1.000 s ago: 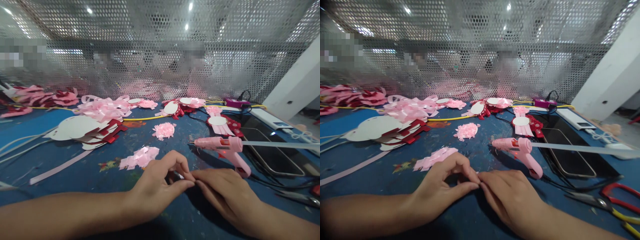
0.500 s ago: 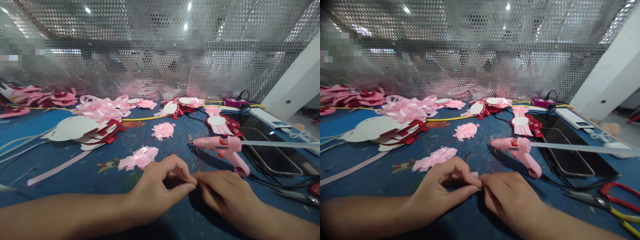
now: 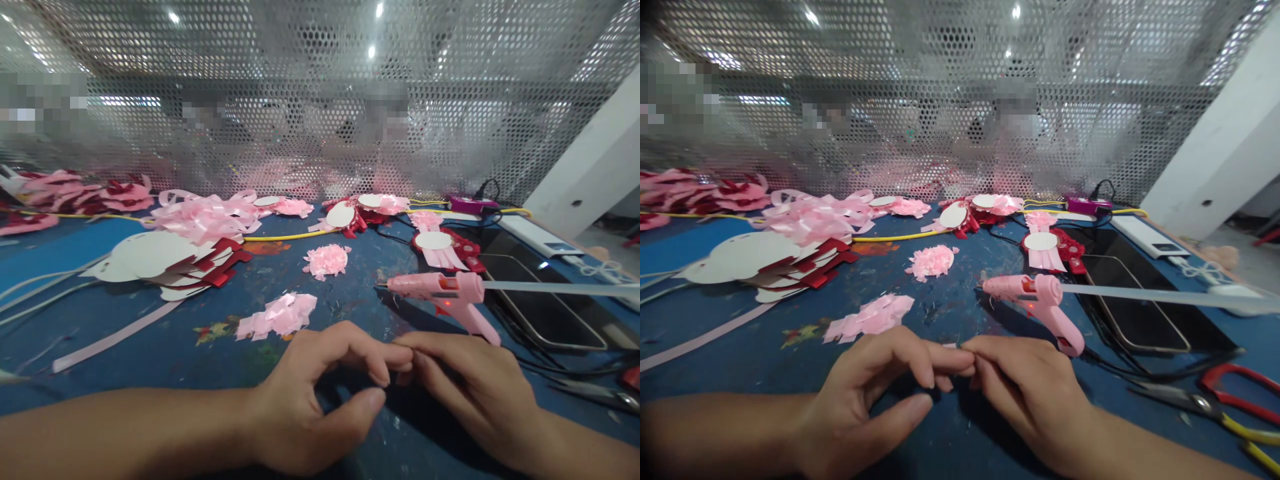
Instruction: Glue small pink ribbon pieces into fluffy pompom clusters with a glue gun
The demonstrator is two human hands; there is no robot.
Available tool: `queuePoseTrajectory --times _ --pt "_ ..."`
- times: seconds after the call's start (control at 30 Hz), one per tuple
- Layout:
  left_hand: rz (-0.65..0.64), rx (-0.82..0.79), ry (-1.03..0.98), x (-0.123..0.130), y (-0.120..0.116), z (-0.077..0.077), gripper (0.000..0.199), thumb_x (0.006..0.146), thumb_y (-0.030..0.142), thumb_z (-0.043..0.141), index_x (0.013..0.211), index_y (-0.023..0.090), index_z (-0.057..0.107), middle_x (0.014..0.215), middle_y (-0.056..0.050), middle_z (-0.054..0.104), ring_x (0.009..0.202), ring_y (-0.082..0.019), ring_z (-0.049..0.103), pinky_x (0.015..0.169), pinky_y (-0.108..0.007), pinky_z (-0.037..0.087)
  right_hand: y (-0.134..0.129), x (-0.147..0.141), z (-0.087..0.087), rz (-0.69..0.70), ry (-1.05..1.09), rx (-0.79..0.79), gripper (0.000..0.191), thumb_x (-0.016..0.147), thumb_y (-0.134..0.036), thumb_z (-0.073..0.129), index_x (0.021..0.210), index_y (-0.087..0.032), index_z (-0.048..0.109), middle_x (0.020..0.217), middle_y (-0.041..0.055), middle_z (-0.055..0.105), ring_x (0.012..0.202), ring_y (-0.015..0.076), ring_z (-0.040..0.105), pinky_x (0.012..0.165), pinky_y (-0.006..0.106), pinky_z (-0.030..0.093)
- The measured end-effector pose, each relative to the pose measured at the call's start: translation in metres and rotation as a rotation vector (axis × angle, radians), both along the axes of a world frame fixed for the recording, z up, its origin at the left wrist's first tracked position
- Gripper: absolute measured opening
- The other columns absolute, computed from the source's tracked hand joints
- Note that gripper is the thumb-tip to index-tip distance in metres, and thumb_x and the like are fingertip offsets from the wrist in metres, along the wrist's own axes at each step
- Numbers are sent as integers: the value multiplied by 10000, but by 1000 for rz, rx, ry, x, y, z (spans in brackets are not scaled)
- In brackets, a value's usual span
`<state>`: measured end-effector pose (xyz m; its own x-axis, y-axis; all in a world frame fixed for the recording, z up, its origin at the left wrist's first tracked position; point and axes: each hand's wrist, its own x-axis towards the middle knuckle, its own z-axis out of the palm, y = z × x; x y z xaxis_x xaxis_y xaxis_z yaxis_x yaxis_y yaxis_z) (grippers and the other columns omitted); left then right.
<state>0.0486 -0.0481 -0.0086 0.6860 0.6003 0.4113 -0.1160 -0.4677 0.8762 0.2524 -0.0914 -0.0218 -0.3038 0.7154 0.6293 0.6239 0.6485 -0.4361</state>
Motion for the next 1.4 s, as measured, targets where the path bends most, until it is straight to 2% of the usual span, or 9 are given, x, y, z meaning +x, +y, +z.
queuePoseTrajectory --times 0.13,0.4,0.6,0.73,0.83,1.0,1.1,1.27,1.4 --pt "109 -22 15 4 0 -2 242 799 -23 478 889 200 504 961 -37 739 813 -110 707 735 -190 571 1 1 -4 30 -40 12 206 953 -162 404 996 -183 604 735 -45 696 660 34 664 666 86 494" --pt "141 22 90 3 -1 -4 256 795 -21 479 904 206 524 955 -19 736 791 -94 705 719 -158 562 0 0 -5 9 -58 -61 188 946 -168 407 977 -222 584 740 -48 668 680 58 649 631 137 490" --pt "109 -3 108 5 -2 -3 247 791 -13 510 915 198 546 914 -23 733 833 -115 713 737 -157 557 1 -1 -4 29 -72 -15 175 916 -137 420 912 -198 585 688 -40 665 607 67 642 588 141 490" --pt "106 -8 69 4 -3 -1 270 778 -21 517 935 197 540 904 -37 737 811 -121 715 758 -183 564 -1 1 -8 -7 -62 -28 183 914 -151 431 960 -201 601 726 -26 691 664 68 668 652 130 514" --pt "36 48 24 1 -3 2 307 751 -33 516 962 189 527 959 -74 736 838 -154 716 768 -225 574 -3 2 -7 -18 -63 2 209 911 -137 414 952 -191 612 748 -19 704 687 55 677 707 105 515" --pt "-108 128 -45 -4 -1 4 390 721 -16 556 1047 195 526 1108 -109 703 924 -187 705 802 -239 567 -3 1 5 35 -66 49 197 898 -131 423 906 -174 615 706 -33 694 627 25 662 704 39 487" --pt "-94 112 -40 -5 1 4 376 740 13 571 1057 212 536 1147 -101 688 974 -206 692 849 -268 557 -2 -1 9 59 -14 23 191 889 -113 422 906 -178 601 711 -36 693 626 24 658 691 37 487" --pt "-162 103 1 -7 1 3 439 735 9 583 1101 243 526 1194 -92 666 999 -225 684 842 -302 568 -3 -1 11 104 61 -56 176 892 -115 435 932 -188 589 723 -29 702 609 40 655 634 57 499" --pt "-90 90 -11 -7 -2 3 386 753 18 569 1072 232 541 1180 -93 672 1027 -227 672 860 -304 562 -2 0 9 107 48 -58 184 916 -143 409 920 -200 584 728 -13 709 606 63 660 601 92 515"
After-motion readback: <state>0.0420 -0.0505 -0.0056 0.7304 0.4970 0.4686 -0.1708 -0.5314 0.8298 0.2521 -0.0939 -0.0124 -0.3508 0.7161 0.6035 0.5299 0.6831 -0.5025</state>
